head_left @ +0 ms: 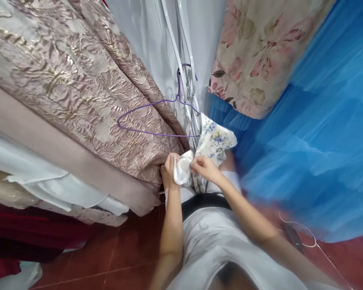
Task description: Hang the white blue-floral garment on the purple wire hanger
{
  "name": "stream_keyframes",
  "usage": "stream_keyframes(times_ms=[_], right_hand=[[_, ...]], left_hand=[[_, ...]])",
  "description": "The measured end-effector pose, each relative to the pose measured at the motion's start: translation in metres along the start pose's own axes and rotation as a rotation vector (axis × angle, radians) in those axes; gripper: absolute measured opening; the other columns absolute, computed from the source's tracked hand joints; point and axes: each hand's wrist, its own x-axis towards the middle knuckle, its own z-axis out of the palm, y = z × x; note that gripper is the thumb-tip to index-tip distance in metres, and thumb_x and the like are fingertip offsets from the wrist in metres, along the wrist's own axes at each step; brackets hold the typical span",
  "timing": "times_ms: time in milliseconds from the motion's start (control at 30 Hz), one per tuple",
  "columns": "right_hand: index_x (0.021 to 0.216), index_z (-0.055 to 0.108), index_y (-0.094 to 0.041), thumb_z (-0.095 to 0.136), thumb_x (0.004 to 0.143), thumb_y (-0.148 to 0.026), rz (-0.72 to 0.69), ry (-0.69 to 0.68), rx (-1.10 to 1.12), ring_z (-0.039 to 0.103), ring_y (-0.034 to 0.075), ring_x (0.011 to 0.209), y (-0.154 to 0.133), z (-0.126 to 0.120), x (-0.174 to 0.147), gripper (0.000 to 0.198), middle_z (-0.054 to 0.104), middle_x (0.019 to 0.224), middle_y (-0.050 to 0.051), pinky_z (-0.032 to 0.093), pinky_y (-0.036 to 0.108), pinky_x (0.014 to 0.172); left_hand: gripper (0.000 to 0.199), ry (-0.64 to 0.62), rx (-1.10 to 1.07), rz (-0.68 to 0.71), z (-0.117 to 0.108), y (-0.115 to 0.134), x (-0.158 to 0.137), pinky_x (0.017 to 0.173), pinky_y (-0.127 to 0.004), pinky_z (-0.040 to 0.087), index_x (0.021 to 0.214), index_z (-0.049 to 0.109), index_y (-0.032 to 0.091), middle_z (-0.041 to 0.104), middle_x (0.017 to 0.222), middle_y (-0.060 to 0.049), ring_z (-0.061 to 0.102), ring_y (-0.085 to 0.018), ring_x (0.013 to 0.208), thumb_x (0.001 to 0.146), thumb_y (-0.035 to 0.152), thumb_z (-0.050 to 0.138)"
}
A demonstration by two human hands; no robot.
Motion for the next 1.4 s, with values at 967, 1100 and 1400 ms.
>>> stream_keyframes(times_ms=[967, 1100, 1400], right_hand=[[0.061, 0.061, -0.022, 0.079, 0.066, -0.050, -0.004, 0.412, 0.362, 0.041, 0.014, 0.046, -0.035, -0.103, -0.030, 0.033, 0.053, 0.054, 0.000, 0.030, 0.028, 0.044], [0.055, 0.048, -0.026, 0.073, 0.069, -0.052, -0.186, 0.756, 0.265, 0.048, 0.019, 0.053, -0.022, -0.159, 0.001, 0.039, 0.050, 0.054, 0.004, 0.035, 0.035, 0.048], [0.065, 0.051, -0.025, 0.069, 0.087, -0.044, -0.406, 0.622, 0.077, 0.059, 0.020, 0.065, -0.013, -0.206, 0.117, 0.035, 0.057, 0.063, 0.002, 0.043, 0.034, 0.059]], left_hand=[[0.051, -1.060, 0.542, -0.193, 0.013, 0.000, -0.005, 0.078, -0.033, 0.050, 0.073, 0.067, 0.016, 0.064, 0.073, -0.004, 0.059, -0.020, 0.075, 0.087, 0.065, 0.066], [0.044, -0.881, 0.829, 0.120, -0.015, 0.021, 0.026, 0.088, -0.036, 0.046, 0.064, 0.062, 0.018, 0.062, 0.075, -0.005, 0.057, -0.021, 0.081, 0.092, 0.053, 0.062], [0.032, -0.791, 0.731, 0.258, -0.020, 0.111, 0.032, 0.083, -0.036, 0.048, 0.078, 0.059, 0.019, 0.062, 0.087, -0.007, 0.060, -0.024, 0.089, 0.082, 0.048, 0.072]])
